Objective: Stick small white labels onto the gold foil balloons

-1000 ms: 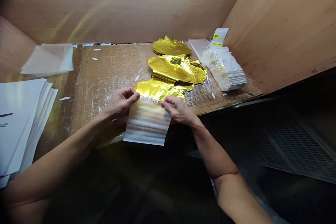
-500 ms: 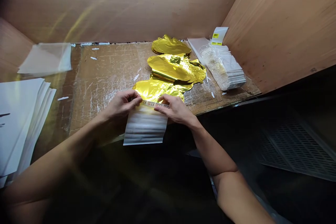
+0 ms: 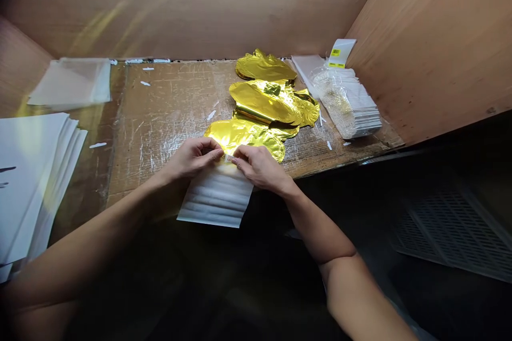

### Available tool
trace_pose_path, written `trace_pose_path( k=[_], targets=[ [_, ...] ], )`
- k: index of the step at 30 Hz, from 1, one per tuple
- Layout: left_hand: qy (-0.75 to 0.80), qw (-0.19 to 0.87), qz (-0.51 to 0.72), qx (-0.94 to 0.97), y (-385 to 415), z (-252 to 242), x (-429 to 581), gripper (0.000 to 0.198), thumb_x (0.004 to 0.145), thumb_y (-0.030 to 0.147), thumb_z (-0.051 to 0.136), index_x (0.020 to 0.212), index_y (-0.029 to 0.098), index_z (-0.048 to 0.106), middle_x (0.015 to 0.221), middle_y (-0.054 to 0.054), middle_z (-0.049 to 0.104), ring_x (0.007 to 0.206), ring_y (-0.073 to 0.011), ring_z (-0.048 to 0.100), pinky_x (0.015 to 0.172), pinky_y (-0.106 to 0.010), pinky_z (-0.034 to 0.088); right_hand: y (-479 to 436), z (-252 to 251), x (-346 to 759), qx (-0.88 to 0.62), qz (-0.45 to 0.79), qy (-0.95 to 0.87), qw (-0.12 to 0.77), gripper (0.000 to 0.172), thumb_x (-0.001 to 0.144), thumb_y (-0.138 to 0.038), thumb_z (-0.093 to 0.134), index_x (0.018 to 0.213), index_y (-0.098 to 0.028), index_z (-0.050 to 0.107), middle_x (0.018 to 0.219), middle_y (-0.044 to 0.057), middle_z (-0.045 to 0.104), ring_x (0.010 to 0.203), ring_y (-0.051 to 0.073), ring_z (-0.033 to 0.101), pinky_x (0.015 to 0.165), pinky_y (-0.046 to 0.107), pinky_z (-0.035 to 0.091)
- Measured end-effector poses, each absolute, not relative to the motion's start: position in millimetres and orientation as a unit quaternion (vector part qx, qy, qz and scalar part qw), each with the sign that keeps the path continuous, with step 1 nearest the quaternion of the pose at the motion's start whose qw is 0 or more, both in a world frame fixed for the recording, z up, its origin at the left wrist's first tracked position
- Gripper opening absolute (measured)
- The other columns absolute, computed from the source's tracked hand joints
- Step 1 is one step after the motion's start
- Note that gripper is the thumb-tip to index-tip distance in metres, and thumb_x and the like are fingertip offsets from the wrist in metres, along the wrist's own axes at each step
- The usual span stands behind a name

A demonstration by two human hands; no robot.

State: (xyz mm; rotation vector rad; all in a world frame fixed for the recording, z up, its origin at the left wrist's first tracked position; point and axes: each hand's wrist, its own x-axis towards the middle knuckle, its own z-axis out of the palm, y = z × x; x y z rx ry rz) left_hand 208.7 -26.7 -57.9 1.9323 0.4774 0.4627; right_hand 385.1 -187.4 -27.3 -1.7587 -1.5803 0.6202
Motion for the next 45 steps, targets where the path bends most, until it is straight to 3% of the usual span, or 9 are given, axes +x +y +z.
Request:
trace_pose_path(
  k=[5,10,14,18,23,28,32,39,45],
  targets=[
    [0.197,0.514,0.183,0.815,-26.0,-58.8,207.8,0.032,0.094,0.044,0.066,0.081,0.015,0.073,0.073,-0.002,0.066,0.068,-0.0139,0.055,0.060,-0.023,0.041,-183.3,-31.8,383.2,-0.682,0.208,-0.617,0.333,0.014,0.100,-0.026,0.065,0.092,-0.019,0.073,0.082,0.002,0.073,0.073,0.016,0.058,0.073,0.028,0.042],
    [0.201,0.519,0.179,0.811,-24.3,-59.4,208.7,0.033,0.093,0.044,0.066,0.082,0.014,0.074,0.073,-0.002,0.065,0.068,-0.0135,0.053,0.059,-0.023,0.040,-187.7,-47.1,382.2,-0.664,0.112,-0.672,0.309,0.024,0.106,-0.025,0.056,0.117,-0.023,0.078,0.108,0.008,0.080,0.091,0.020,0.070,0.085,0.031,0.050],
    [0.198,0.542,0.178,0.797,-21.4,-61.6,210.1,0.033,0.091,0.045,0.069,0.081,0.014,0.074,0.075,-0.003,0.067,0.068,-0.0138,0.055,0.061,-0.024,0.042,-193.2,-62.0,386.5,-0.656,0.013,-0.716,0.240,0.033,0.107,-0.022,0.052,0.130,-0.025,0.077,0.123,0.010,0.079,0.096,0.021,0.072,0.081,0.032,0.051],
    [0.200,0.561,0.171,0.785,-22.2,-60.7,210.2,0.034,0.092,0.045,0.069,0.080,0.014,0.073,0.075,-0.003,0.067,0.068,-0.0133,0.055,0.061,-0.024,0.041,-193.1,-68.4,390.3,-0.612,-0.038,-0.756,0.231,0.031,0.107,-0.021,0.053,0.126,-0.025,0.077,0.124,0.011,0.078,0.104,0.023,0.071,0.087,0.036,0.053],
    [0.197,0.562,0.167,0.786,-22.2,-58.7,209.4,0.034,0.092,0.045,0.069,0.078,0.014,0.071,0.072,-0.001,0.064,0.066,-0.0127,0.052,0.059,-0.024,0.038,-191.5,-60.0,378.8,-0.582,-0.054,-0.739,0.336,0.019,0.106,-0.021,0.057,0.104,-0.022,0.076,0.106,0.011,0.075,0.101,0.025,0.065,0.091,0.042,0.052],
    [0.135,0.478,0.138,0.857,-4.9,-60.9,205.1,0.033,0.095,0.046,0.065,0.081,0.017,0.072,0.081,-0.004,0.069,0.073,-0.0164,0.059,0.068,-0.028,0.045,-182.0,-42.2,383.5,-0.645,0.112,-0.585,0.478,0.016,0.104,-0.031,0.060,0.094,-0.021,0.067,0.092,0.006,0.071,0.086,0.020,0.064,0.081,0.036,0.052],
    [0.033,0.384,0.121,0.915,4.3,-61.0,200.7,0.028,0.097,0.045,0.065,0.090,0.020,0.078,0.130,-0.013,0.073,0.117,-0.0276,0.066,0.105,-0.040,0.050,-157.8,-42.2,395.6,-0.705,0.216,-0.562,0.374,0.017,0.096,-0.028,0.064,0.082,-0.019,0.066,0.080,0.002,0.070,0.073,0.017,0.060,0.072,0.031,0.045],
    [0.024,0.383,0.095,0.919,3.0,-67.5,200.8,0.019,0.094,0.041,0.070,0.089,0.024,0.078,0.116,-0.009,0.079,0.114,-0.0290,0.067,0.104,-0.040,0.052,-159.6,-43.7,398.7,-0.815,0.034,-0.563,0.136,0.025,0.096,-0.035,0.074,0.077,-0.021,0.065,0.076,0.009,0.070,0.077,0.024,0.060,0.079,0.036,0.038],
    [0.010,0.399,0.095,0.912,5.3,-61.1,197.8,0.021,0.095,0.041,0.069,0.086,0.024,0.076,0.117,-0.010,0.078,0.116,-0.0288,0.066,0.105,-0.040,0.051,-165.3,-45.3,410.0,-0.710,0.065,-0.677,0.183,0.023,0.101,-0.036,0.069,0.085,-0.020,0.064,0.093,0.007,0.070,0.088,0.021,0.057,0.085,0.034,0.037]
  ],
)
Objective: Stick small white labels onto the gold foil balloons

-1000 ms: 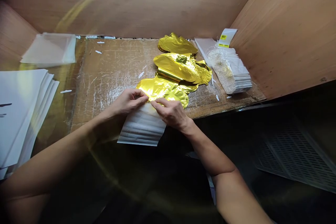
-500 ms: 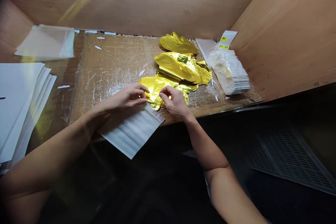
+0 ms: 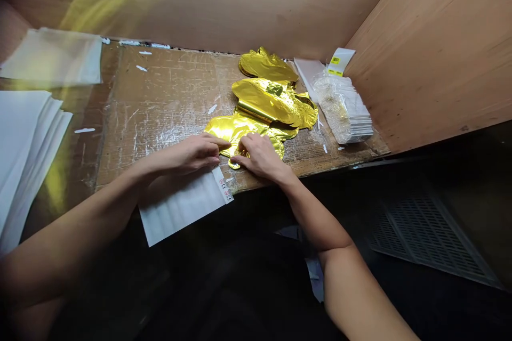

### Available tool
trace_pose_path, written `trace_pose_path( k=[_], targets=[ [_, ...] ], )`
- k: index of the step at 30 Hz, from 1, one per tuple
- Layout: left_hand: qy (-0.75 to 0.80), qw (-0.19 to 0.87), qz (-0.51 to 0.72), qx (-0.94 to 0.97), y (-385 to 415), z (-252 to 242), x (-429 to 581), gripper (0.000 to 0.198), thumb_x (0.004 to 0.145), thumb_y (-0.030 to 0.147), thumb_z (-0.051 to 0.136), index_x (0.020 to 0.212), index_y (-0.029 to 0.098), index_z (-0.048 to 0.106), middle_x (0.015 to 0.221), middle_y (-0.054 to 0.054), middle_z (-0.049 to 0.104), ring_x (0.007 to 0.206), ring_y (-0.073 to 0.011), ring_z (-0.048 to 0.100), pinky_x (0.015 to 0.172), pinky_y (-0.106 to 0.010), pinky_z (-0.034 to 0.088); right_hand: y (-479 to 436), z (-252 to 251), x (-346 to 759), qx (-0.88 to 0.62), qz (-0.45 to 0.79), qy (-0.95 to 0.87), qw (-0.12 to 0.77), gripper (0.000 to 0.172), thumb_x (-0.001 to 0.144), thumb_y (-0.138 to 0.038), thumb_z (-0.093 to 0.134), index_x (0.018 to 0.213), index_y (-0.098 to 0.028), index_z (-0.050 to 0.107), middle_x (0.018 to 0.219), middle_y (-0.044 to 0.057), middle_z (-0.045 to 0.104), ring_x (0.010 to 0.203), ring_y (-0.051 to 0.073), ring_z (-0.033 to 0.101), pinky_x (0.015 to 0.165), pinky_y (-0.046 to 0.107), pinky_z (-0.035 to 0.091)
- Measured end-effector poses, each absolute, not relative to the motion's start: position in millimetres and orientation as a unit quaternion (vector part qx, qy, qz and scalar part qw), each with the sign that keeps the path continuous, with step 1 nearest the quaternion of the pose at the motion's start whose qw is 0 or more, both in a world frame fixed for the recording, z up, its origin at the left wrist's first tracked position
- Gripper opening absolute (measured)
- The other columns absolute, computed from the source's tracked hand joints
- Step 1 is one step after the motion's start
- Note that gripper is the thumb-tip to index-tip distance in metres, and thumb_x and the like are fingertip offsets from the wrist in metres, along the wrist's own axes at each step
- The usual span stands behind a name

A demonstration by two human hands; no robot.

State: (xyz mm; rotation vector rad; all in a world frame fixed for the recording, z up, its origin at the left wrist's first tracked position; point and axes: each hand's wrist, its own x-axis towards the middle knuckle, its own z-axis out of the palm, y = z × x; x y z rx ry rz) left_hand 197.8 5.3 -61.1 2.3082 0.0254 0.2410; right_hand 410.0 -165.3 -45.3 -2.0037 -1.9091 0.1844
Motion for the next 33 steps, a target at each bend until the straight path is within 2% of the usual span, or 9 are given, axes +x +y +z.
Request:
trace_pose_path(
  k=[4,7,13,16,19,22,25,29,33],
  targets=[
    [0.011,0.398,0.163,0.903,0.7,-52.0,196.6,0.027,0.102,0.043,0.063,0.089,0.021,0.073,0.131,-0.013,0.074,0.121,-0.0287,0.061,0.109,-0.043,0.047,-155.8,-50.3,415.7,-0.690,0.190,-0.650,0.254,0.035,0.103,-0.035,0.059,0.073,-0.019,0.056,0.076,-0.001,0.057,0.074,0.014,0.047,0.072,0.029,0.033],
    [-0.008,0.406,0.145,0.902,-8.6,-56.0,202.0,0.025,0.104,0.040,0.059,0.104,0.021,0.075,0.116,-0.013,0.075,0.102,-0.0239,0.064,0.095,-0.037,0.051,-151.1,-47.5,419.3,-0.684,0.241,-0.631,0.277,0.039,0.102,-0.035,0.056,0.067,-0.019,0.052,0.065,-0.004,0.047,0.067,0.012,0.041,0.065,0.028,0.029],
    [-0.009,0.365,0.110,0.924,-20.0,-72.4,211.4,0.031,0.102,0.035,0.058,0.122,0.022,0.077,0.100,-0.010,0.071,0.095,-0.0230,0.064,0.085,-0.034,0.051,-122.6,-6.8,471.2,-0.697,0.223,-0.642,0.226,0.032,0.099,-0.035,0.063,0.073,-0.016,0.062,0.069,-0.002,0.058,0.067,0.010,0.047,0.067,0.028,0.035],
    [0.028,0.410,0.114,0.905,-18.1,-70.6,209.9,0.025,0.100,0.041,0.063,0.108,0.022,0.077,0.096,-0.007,0.073,0.086,-0.0210,0.065,0.079,-0.031,0.050,-112.0,26.1,524.1,-0.839,0.022,-0.504,0.202,0.032,0.103,-0.033,0.062,0.082,-0.009,0.066,0.087,0.010,0.069,0.085,0.015,0.059,0.082,0.035,0.041],
    [0.098,0.460,0.148,0.870,-15.5,-66.4,208.1,0.029,0.097,0.047,0.068,0.088,0.020,0.073,0.084,-0.004,0.072,0.074,-0.0180,0.062,0.069,-0.028,0.047,-124.1,40.6,537.4,-0.868,-0.118,-0.427,0.226,0.024,0.106,-0.027,0.057,0.104,-0.006,0.068,0.114,0.024,0.068,0.110,0.028,0.061,0.095,0.046,0.042],
    [0.141,0.502,0.185,0.833,-14.8,-63.7,207.7,0.032,0.097,0.048,0.067,0.084,0.018,0.070,0.078,-0.003,0.069,0.070,-0.0159,0.059,0.065,-0.027,0.044,-157.4,24.3,488.4,-0.784,0.040,-0.558,0.271,0.032,0.109,-0.039,0.053,0.105,-0.016,0.073,0.096,0.013,0.073,0.091,0.025,0.065,0.085,0.041,0.049],
    [0.148,0.526,0.201,0.813,-15.8,-62.3,207.5,0.032,0.096,0.045,0.067,0.083,0.016,0.069,0.078,-0.003,0.069,0.070,-0.0148,0.058,0.066,-0.026,0.044,-191.0,-9.8,421.9,-0.672,0.213,-0.644,0.297,0.030,0.107,-0.039,0.058,0.113,-0.018,0.078,0.099,0.008,0.079,0.088,0.022,0.070,0.082,0.035,0.053],
    [0.155,0.538,0.194,0.806,-17.2,-58.9,207.3,0.032,0.094,0.044,0.069,0.080,0.015,0.068,0.073,-0.002,0.066,0.066,-0.0129,0.054,0.062,-0.025,0.041,-207.9,-49.4,389.7,-0.643,0.112,-0.672,0.350,0.025,0.107,-0.027,0.057,0.115,-0.020,0.080,0.106,0.010,0.081,0.093,0.021,0.074,0.087,0.034,0.058],
    [0.164,0.552,0.188,0.796,-18.3,-54.6,208.5,0.032,0.090,0.044,0.072,0.076,0.015,0.067,0.066,0.001,0.059,0.060,-0.0108,0.048,0.057,-0.024,0.036,-206.3,-68.9,404.2,-0.561,-0.039,-0.758,0.330,0.030,0.107,-0.016,0.052,0.123,-0.021,0.077,0.110,0.011,0.078,0.098,0.020,0.073,0.085,0.033,0.061]
  ],
)
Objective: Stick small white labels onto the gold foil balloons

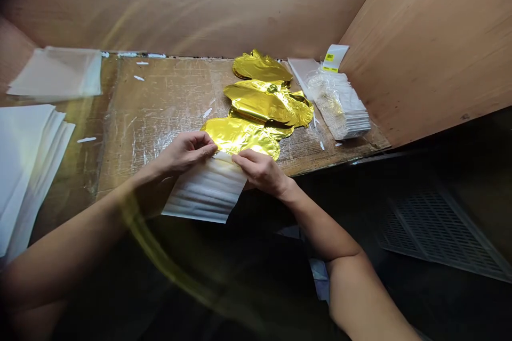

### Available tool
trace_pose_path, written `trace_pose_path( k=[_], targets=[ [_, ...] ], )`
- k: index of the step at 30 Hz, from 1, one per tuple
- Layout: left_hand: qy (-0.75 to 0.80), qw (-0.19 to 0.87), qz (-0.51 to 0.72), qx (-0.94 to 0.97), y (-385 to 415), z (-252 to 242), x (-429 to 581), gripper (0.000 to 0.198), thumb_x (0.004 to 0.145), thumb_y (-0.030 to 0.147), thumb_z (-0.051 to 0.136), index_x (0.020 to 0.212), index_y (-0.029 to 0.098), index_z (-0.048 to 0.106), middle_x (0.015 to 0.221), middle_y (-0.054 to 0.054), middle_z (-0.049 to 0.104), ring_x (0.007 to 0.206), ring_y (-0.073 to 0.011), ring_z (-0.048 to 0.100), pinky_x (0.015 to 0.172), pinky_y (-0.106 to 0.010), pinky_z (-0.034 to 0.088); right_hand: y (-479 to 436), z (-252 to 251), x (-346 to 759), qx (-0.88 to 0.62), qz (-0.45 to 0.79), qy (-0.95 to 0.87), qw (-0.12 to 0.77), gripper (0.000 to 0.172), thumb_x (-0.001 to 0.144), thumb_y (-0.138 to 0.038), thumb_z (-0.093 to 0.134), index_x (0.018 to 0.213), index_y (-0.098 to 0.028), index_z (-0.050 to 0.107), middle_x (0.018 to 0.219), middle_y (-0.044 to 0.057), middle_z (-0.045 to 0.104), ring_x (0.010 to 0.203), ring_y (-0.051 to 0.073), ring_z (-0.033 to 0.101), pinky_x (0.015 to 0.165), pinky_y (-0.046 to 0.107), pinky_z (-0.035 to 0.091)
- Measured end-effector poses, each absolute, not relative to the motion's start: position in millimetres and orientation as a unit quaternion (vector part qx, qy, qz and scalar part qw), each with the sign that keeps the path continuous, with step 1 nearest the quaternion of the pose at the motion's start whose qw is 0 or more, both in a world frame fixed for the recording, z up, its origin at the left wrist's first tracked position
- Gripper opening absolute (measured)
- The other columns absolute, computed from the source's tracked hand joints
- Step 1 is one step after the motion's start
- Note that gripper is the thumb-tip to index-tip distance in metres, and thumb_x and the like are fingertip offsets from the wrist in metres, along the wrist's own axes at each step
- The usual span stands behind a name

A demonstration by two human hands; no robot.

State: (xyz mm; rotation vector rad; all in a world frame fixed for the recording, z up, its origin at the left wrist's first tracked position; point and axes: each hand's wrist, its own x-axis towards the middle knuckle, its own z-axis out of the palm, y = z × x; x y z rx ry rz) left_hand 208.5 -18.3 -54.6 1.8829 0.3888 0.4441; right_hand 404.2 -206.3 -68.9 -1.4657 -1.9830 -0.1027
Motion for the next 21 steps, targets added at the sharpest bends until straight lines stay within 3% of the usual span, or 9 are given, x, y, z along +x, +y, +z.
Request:
trace_pose_path(
  k=[4,8,11,14,16,21],
  targets=[
    [0.171,0.565,0.173,0.789,-16.9,-54.9,208.1,0.034,0.090,0.046,0.072,0.078,0.015,0.067,0.065,0.002,0.057,0.059,-0.0105,0.047,0.055,-0.024,0.034,-207.1,-68.8,404.4,-0.506,-0.100,-0.795,0.321,0.024,0.103,-0.012,0.058,0.115,-0.022,0.075,0.109,0.011,0.075,0.094,0.020,0.071,0.078,0.033,0.061],
    [0.155,0.527,0.147,0.822,-8.4,-57.9,203.5,0.033,0.097,0.047,0.067,0.082,0.017,0.067,0.069,0.001,0.061,0.061,-0.0121,0.052,0.057,-0.024,0.038,-205.0,-52.8,395.8,-0.543,0.007,-0.709,0.450,0.007,0.102,-0.022,0.066,0.097,-0.023,0.071,0.104,0.009,0.071,0.098,0.022,0.068,0.086,0.038,0.059],
    [0.052,0.428,0.126,0.893,1.0,-60.7,200.2,0.027,0.100,0.042,0.065,0.091,0.018,0.072,0.103,-0.008,0.076,0.090,-0.0191,0.068,0.081,-0.030,0.052,-189.5,-38.9,399.1,-0.595,0.125,-0.611,0.507,0.012,0.101,-0.029,0.067,0.094,-0.020,0.069,0.090,0.004,0.070,0.084,0.018,0.065,0.080,0.034,0.055],
    [-0.032,0.349,0.106,0.931,6.7,-64.5,199.1,0.023,0.103,0.038,0.061,0.099,0.019,0.075,0.137,-0.013,0.073,0.121,-0.0260,0.068,0.104,-0.038,0.051,-164.4,-34.5,402.6,-0.652,0.225,-0.613,0.385,0.016,0.099,-0.026,0.066,0.086,-0.018,0.070,0.081,0.001,0.071,0.075,0.015,0.061,0.074,0.029,0.047],
    [-0.043,0.333,0.093,0.937,7.2,-66.7,198.9,0.023,0.105,0.035,0.058,0.098,0.020,0.075,0.139,-0.012,0.073,0.121,-0.0255,0.068,0.104,-0.037,0.052,-150.5,-36.9,400.2,-0.691,0.235,-0.621,0.286,0.017,0.099,-0.025,0.067,0.084,-0.017,0.071,0.081,0.002,0.073,0.074,0.015,0.060,0.072,0.028,0.042],
    [-0.041,0.331,0.082,0.939,6.1,-70.0,198.0,0.022,0.102,0.030,0.061,0.088,0.021,0.074,0.141,-0.009,0.074,0.118,-0.0237,0.071,0.102,-0.034,0.053,-151.5,-40.5,398.3,-0.783,0.098,-0.604,0.114,0.022,0.101,-0.039,0.071,0.093,-0.019,0.071,0.089,0.008,0.075,0.077,0.021,0.059,0.073,0.032,0.036]
  ],
)
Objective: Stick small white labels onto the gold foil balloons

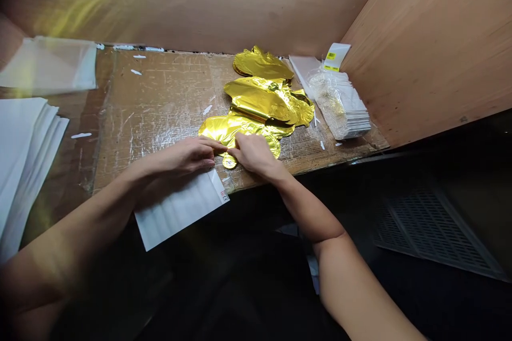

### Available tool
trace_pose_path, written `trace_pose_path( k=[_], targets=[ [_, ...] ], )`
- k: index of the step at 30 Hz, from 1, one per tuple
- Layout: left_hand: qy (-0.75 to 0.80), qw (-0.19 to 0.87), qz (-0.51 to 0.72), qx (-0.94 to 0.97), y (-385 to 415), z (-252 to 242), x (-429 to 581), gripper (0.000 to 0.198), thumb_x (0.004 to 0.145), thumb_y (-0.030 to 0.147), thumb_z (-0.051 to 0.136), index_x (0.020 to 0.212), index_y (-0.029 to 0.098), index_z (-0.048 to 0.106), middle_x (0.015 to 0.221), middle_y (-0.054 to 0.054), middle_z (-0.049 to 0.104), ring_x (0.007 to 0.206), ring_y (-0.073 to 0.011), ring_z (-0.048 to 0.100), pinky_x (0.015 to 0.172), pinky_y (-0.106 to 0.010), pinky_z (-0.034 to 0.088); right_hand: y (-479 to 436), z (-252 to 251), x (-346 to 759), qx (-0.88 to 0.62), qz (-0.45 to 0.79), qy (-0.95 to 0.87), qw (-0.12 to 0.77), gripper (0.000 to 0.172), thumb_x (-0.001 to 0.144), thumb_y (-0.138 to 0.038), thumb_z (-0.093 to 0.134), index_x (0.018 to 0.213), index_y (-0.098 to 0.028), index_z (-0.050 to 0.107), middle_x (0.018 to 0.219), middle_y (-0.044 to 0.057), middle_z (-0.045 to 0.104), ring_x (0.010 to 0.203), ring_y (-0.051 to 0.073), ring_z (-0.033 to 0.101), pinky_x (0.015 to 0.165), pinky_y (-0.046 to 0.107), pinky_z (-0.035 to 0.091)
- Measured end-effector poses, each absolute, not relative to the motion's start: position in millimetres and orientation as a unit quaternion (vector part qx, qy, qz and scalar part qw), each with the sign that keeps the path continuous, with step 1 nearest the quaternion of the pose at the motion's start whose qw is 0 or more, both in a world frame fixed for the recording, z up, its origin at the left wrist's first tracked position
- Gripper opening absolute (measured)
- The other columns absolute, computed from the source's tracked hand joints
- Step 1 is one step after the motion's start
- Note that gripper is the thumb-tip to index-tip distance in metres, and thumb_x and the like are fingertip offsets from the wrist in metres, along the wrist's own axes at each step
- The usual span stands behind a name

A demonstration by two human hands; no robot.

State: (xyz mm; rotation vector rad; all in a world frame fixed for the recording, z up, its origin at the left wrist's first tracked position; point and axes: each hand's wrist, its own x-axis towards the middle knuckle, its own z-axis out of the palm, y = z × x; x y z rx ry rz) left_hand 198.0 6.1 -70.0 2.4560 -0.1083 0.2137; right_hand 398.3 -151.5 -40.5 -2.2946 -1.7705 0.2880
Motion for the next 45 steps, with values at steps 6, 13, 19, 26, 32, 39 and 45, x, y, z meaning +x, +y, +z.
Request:
trace_pose_path(
  k=[6,13,19,26,32,39,45],
  targets=[
    [-0.051,0.330,0.077,0.939,10.6,-68.3,196.1,0.021,0.104,0.032,0.060,0.098,0.021,0.076,0.138,-0.009,0.075,0.116,-0.0236,0.071,0.100,-0.034,0.053,-168.6,-43.7,416.0,-0.740,0.031,-0.654,0.153,0.020,0.102,-0.037,0.068,0.093,-0.019,0.067,0.096,0.008,0.072,0.092,0.023,0.058,0.087,0.034,0.035],
    [-0.090,0.338,0.176,0.920,-11.2,-60.4,202.3,0.018,0.104,0.032,0.063,0.095,0.019,0.072,0.137,-0.012,0.074,0.124,-0.0271,0.056,0.110,-0.043,0.048,-156.3,-55.6,420.2,-0.685,0.199,-0.649,0.265,0.033,0.103,-0.027,0.059,0.071,-0.018,0.062,0.074,-0.001,0.060,0.071,0.014,0.048,0.070,0.028,0.032],
    [-0.071,0.345,0.129,0.927,-21.7,-73.9,207.0,0.019,0.105,0.030,0.058,0.096,0.019,0.072,0.126,-0.012,0.077,0.109,-0.0253,0.059,0.093,-0.040,0.053,-126.1,1.7,500.9,-0.727,0.125,-0.590,0.329,0.046,0.098,-0.017,0.065,0.055,-0.023,0.050,0.051,-0.011,0.042,0.059,0.011,0.034,0.059,0.024,0.031],
    [0.130,0.462,0.202,0.854,-0.1,-61.2,201.9,0.034,0.101,0.047,0.064,0.091,0.016,0.071,0.087,-0.006,0.075,0.078,-0.0170,0.066,0.071,-0.028,0.049,-163.3,19.6,492.6,-0.734,0.116,-0.572,0.348,0.027,0.102,-0.034,0.069,0.079,-0.023,0.063,0.074,0.003,0.069,0.070,0.016,0.054,0.066,0.029,0.041],
    [0.179,0.539,0.197,0.799,-7.3,-49.7,200.4,0.031,0.095,0.043,0.069,0.082,0.015,0.067,0.074,-0.002,0.069,0.067,-0.0129,0.061,0.061,-0.023,0.046,-209.1,-42.6,408.3,-0.644,0.237,-0.620,0.380,0.017,0.102,-0.034,0.065,0.101,-0.020,0.075,0.095,0.005,0.078,0.085,0.019,0.070,0.081,0.033,0.054],
    [0.219,0.565,0.163,0.778,-13.0,-43.7,201.4,0.030,0.092,0.042,0.070,0.079,0.015,0.066,0.067,0.001,0.060,0.059,-0.0091,0.049,0.054,-0.020,0.037,-210.6,-68.7,424.6,-0.583,0.033,-0.766,0.270,0.026,0.107,-0.021,0.049,0.107,-0.023,0.074,0.092,0.009,0.072,0.083,0.022,0.062,0.079,0.036,0.051],
    [0.209,0.535,0.149,0.805,-5.2,-47.7,200.4,0.032,0.092,0.043,0.069,0.077,0.015,0.064,0.067,0.002,0.057,0.061,-0.0099,0.048,0.055,-0.022,0.035,-215.0,-57.9,406.3,-0.570,0.041,-0.714,0.404,0.013,0.105,-0.025,0.054,0.100,-0.025,0.066,0.103,0.011,0.066,0.098,0.025,0.062,0.088,0.043,0.054]
  ],
)
